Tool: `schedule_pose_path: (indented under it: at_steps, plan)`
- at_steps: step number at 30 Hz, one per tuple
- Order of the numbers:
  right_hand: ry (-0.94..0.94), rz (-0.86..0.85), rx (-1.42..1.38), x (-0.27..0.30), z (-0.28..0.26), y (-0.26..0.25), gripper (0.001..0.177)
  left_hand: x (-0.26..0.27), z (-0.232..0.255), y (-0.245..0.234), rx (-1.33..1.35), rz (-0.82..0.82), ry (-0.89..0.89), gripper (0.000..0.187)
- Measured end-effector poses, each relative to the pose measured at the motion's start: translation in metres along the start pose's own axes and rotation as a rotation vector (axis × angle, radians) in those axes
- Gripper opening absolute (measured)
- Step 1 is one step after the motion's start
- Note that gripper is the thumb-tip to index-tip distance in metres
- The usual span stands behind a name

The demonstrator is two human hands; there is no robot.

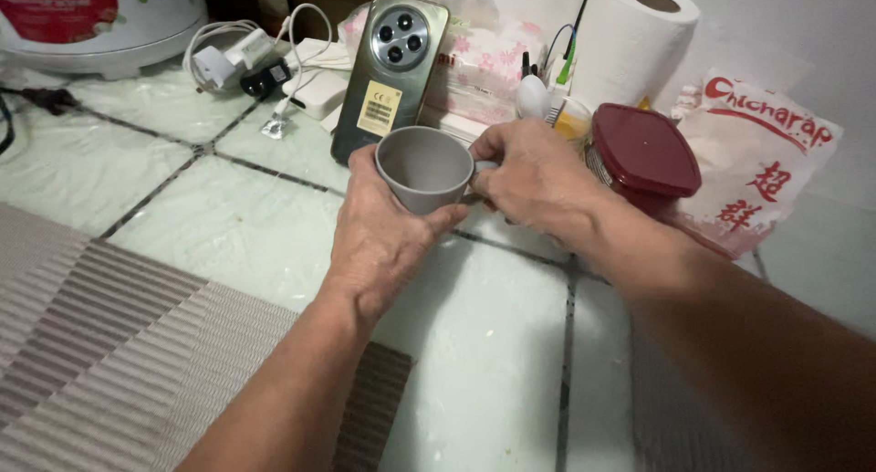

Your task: The person wipes placemats and the table surface with a pink cloth, then carries a mug to the sink area and arranges a container and a bag on the table. They then untangle a power cord, plug it into a power strip, and carry the strip toward a wall outlet.

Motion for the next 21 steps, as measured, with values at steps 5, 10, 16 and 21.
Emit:
schedule_pose_path:
  at_steps: [5,10,16,21]
  plan:
    - [0.039,-0.057,-0.064,0.028,-0.022,-0.014,0.029,0.016,0.016,-0.015,-0.011,-0.004,-0.071,0.085]
    - [0.011,-0.040,-0.084,0.056,-0.047,-0.025,0.034,0.038,0.044,-0.037,0.017,-0.008,-0.041,0.086]
    - [-0.075,-0.051,-0.070,0.096,-0.077,-0.029,0.036,0.078,0.067,-0.067,0.043,0.033,-0.071,0.084]
    - [-0.071,-0.075,-0.079,0.132,-0.098,-0.026,0.038,0.113,0.083,-0.090,-0.003,0.093,-0.092,0.085]
Point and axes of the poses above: each hand's wrist, its own x-axis away from the middle knuckle, its own y-axis out of the palm, z = x × y, the point moved 4 cm from there along -x, towards the middle knuckle, and after that the axes turned 1 degree about y, right-handed, at the moved point
